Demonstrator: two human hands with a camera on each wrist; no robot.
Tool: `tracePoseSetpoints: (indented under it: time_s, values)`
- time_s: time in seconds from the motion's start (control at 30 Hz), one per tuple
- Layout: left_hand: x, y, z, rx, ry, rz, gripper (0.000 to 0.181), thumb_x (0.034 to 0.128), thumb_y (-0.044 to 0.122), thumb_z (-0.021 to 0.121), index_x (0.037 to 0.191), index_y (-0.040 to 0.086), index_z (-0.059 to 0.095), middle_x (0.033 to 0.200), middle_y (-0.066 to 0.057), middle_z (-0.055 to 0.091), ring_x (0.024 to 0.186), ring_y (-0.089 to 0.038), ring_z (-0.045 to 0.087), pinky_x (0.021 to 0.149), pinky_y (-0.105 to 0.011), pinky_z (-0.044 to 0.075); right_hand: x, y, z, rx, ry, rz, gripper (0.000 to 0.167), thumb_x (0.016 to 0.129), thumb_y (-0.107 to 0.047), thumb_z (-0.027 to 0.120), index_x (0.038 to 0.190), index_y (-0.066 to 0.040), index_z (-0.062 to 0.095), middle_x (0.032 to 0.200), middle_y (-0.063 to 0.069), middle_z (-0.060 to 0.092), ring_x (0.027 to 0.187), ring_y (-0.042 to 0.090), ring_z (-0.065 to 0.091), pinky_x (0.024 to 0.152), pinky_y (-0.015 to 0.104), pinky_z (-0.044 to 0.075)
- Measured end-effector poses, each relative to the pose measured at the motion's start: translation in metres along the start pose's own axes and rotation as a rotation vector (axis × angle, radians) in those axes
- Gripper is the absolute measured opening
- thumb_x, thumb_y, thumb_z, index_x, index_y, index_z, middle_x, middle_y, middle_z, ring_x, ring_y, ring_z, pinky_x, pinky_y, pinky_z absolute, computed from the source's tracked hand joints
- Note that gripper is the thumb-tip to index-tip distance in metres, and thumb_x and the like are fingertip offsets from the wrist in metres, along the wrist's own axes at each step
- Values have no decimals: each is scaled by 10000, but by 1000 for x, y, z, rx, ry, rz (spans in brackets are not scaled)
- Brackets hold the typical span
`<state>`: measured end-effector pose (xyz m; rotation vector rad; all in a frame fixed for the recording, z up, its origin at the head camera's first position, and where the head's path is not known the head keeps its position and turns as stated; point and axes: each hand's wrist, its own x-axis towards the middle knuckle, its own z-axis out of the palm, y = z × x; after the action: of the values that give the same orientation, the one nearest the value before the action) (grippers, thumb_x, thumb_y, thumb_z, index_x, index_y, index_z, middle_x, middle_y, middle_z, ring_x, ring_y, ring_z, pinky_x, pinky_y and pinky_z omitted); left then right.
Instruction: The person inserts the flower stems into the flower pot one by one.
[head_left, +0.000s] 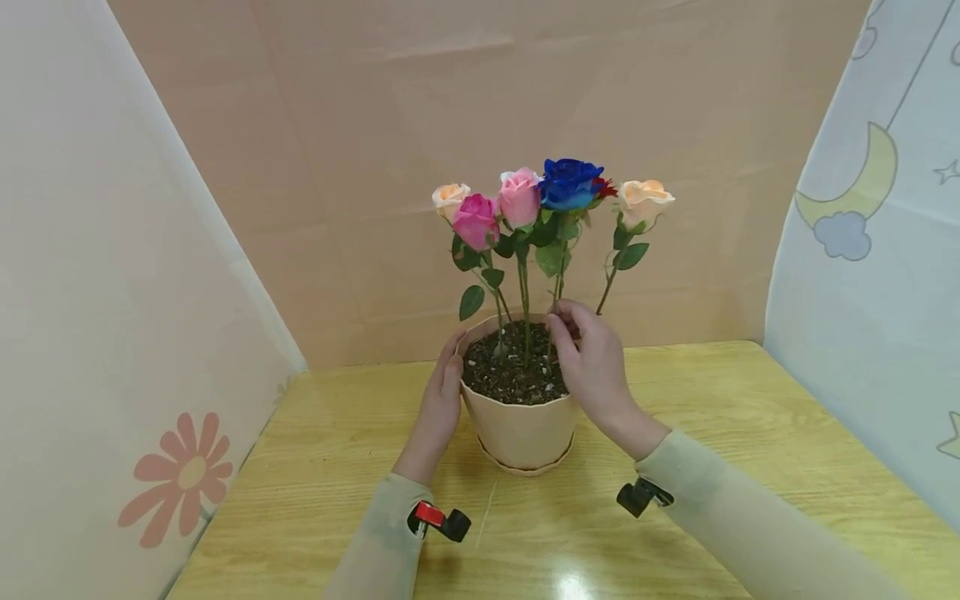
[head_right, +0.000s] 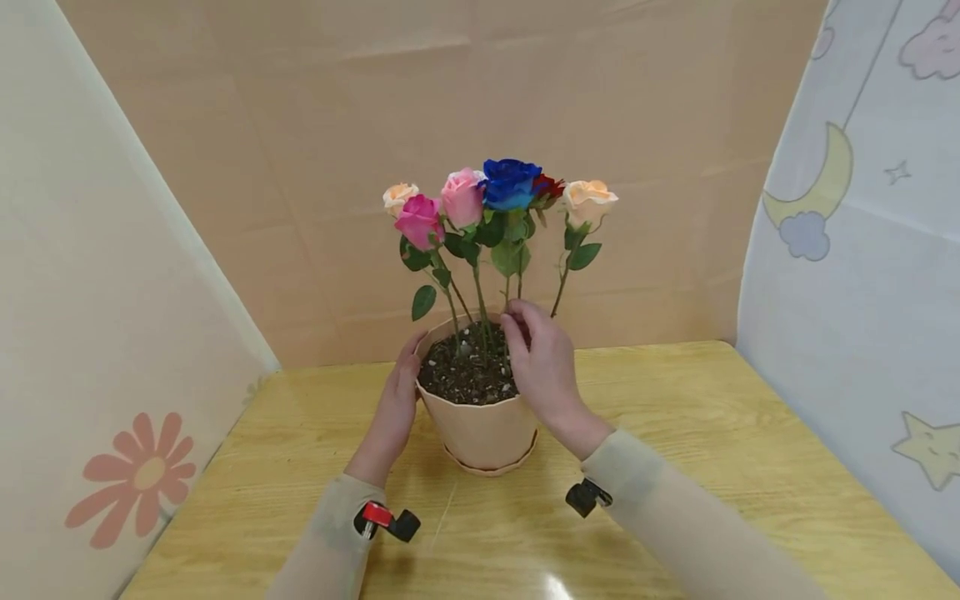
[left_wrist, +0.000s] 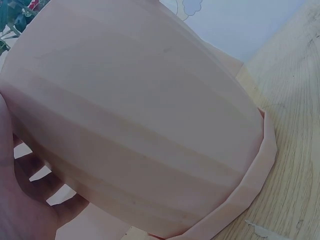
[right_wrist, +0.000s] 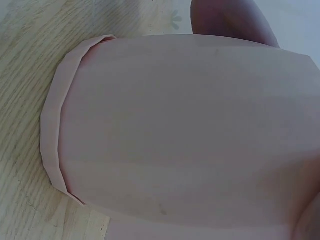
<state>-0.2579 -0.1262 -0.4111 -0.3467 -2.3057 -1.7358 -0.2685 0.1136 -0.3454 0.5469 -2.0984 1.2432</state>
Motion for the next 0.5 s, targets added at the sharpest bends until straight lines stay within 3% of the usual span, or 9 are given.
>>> tracePoseSetpoints:
  time_s: [0.5]
  values:
    - [-1,2,-1,-10,-9,1,543,1229,423,284,1755,290,311,1808,-72,268,1647,-392,261,1288,-669,255,-9,0,-2,25,-37,51,132,1151,-159,624,1135,-83,731,918,131,715,736,183,614,633,310,477]
